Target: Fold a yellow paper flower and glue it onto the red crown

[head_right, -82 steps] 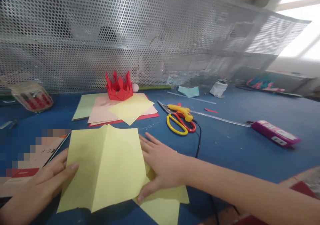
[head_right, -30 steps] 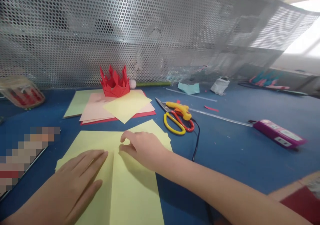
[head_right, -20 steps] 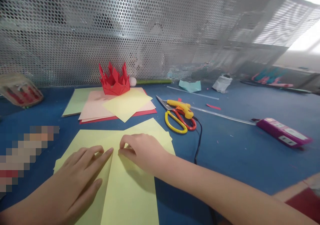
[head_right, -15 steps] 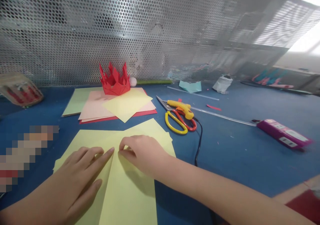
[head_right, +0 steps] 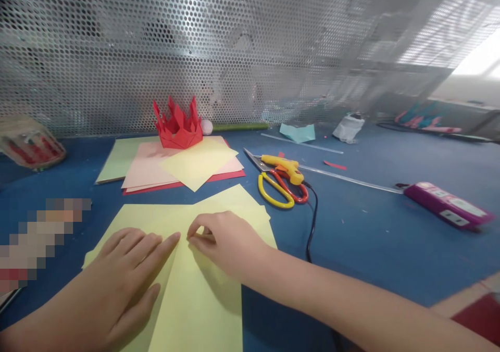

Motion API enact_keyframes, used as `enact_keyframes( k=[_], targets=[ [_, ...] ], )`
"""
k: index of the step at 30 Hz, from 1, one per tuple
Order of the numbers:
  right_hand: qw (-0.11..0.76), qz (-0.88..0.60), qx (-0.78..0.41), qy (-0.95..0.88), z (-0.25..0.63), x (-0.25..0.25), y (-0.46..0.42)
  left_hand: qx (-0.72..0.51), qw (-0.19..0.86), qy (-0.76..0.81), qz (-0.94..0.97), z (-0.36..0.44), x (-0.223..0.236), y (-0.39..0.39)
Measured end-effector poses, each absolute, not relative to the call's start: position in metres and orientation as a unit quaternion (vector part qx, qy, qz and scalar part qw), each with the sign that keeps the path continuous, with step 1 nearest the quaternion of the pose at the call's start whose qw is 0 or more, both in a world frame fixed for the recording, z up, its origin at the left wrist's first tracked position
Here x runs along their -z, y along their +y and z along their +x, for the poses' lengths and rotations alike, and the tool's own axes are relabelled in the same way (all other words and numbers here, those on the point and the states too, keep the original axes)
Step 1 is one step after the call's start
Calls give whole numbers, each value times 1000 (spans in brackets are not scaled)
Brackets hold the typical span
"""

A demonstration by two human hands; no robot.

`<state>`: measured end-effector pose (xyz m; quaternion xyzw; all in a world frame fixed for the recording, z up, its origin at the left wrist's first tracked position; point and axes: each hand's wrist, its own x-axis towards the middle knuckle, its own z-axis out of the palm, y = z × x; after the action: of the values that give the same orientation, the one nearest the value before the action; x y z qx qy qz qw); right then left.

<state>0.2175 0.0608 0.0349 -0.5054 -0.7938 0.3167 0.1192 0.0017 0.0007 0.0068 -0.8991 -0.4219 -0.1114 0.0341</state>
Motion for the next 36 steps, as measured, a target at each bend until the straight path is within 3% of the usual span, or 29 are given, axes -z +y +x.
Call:
enact_keyframes(
  k=[7,13,19,29,36],
  targets=[
    [122,-502,-328,-791,219,-36,62,140,91,-426,-889,4,1,-6],
    [120,-499,-332,-792,220,-37,63,118,24,-392,-912,-6,-6,0],
    [115,-506,-339,-785,224,-37,64,94,62,-365,-924,-9,-13,-2],
    [122,-522,-369,-759,233,-42,71,75,62,-374,-922,-18,33,-14],
    [139,-553,-380,-729,247,-42,87,109,46,-391,-913,-27,12,1]
  ],
)
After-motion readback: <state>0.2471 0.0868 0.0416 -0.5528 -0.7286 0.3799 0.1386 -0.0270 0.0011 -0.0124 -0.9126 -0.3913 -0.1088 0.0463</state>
